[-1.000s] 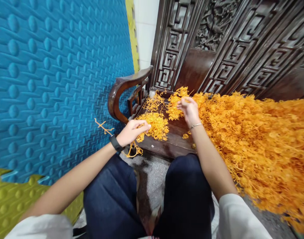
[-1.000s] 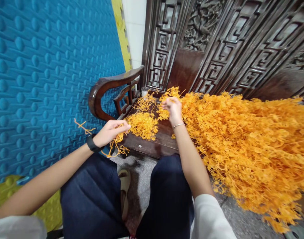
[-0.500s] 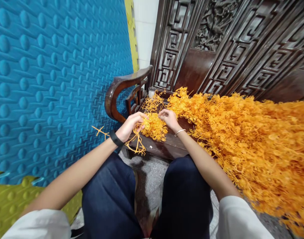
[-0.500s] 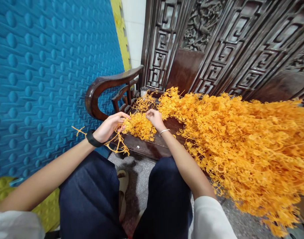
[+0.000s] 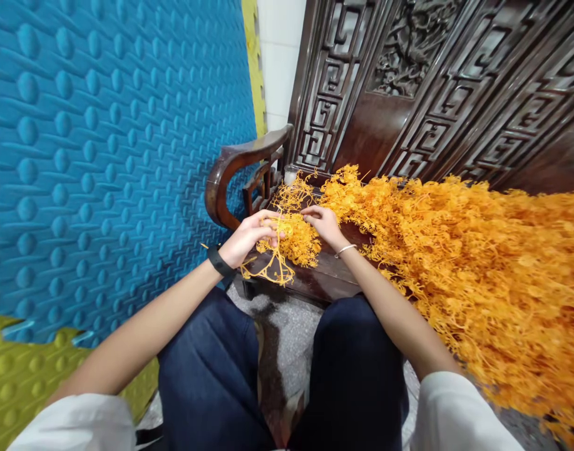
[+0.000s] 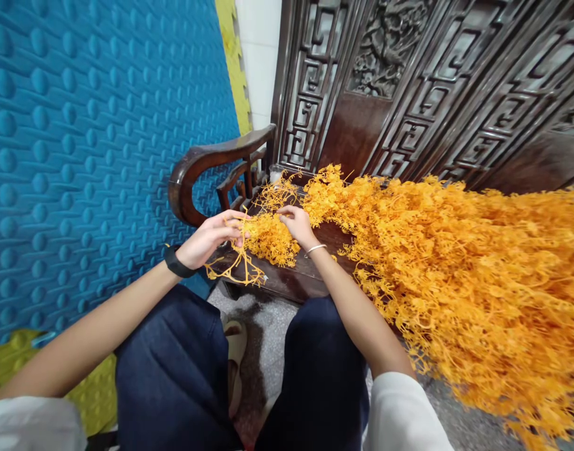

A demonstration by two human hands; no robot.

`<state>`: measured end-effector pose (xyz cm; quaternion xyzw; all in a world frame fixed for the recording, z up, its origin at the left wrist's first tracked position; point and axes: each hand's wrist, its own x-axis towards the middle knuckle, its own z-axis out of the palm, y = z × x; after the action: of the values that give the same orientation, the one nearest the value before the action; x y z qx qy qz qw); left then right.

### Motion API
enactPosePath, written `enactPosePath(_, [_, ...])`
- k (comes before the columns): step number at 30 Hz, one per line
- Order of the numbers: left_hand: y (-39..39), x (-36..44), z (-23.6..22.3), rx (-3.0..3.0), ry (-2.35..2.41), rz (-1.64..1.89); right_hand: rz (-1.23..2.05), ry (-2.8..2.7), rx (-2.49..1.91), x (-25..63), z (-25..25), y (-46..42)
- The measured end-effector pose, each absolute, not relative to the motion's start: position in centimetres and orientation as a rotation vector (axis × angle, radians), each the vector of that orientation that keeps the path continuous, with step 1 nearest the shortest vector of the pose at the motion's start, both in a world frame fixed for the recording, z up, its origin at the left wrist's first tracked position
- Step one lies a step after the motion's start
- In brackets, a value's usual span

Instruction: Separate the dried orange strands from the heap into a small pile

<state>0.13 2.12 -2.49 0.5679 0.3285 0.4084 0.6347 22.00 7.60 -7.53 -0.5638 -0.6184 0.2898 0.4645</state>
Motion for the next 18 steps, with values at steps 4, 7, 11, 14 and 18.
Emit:
enactPosePath(4, [2.2,0.1,-2.8,1.397,0.737,0.967,0.899,-1.487,-1.229,20.9,-5.2,5.5])
enactPosePath(7, [2.0,0.2,-2.9,1.503,0.766,1.043,1.202,-1.506,-1.142,19.6,-3.5,3.5])
enactPosePath(11, [1.8,0.2,-2.8,1.566,0.83,1.109,1.213,-1.617,-1.039,18.1,-2.5,1.6])
enactPosePath(14, [1.9,0.1,-2.9,1.564,0.915,1.125,1.094,-1.656,-0.981,17.7,-2.4,1.4])
enactPosePath(18, [2.1,-0.1,-3.0,1.55,0.925,1.057,1.048,-1.721,-0.938,17.9,-2.4,1.5])
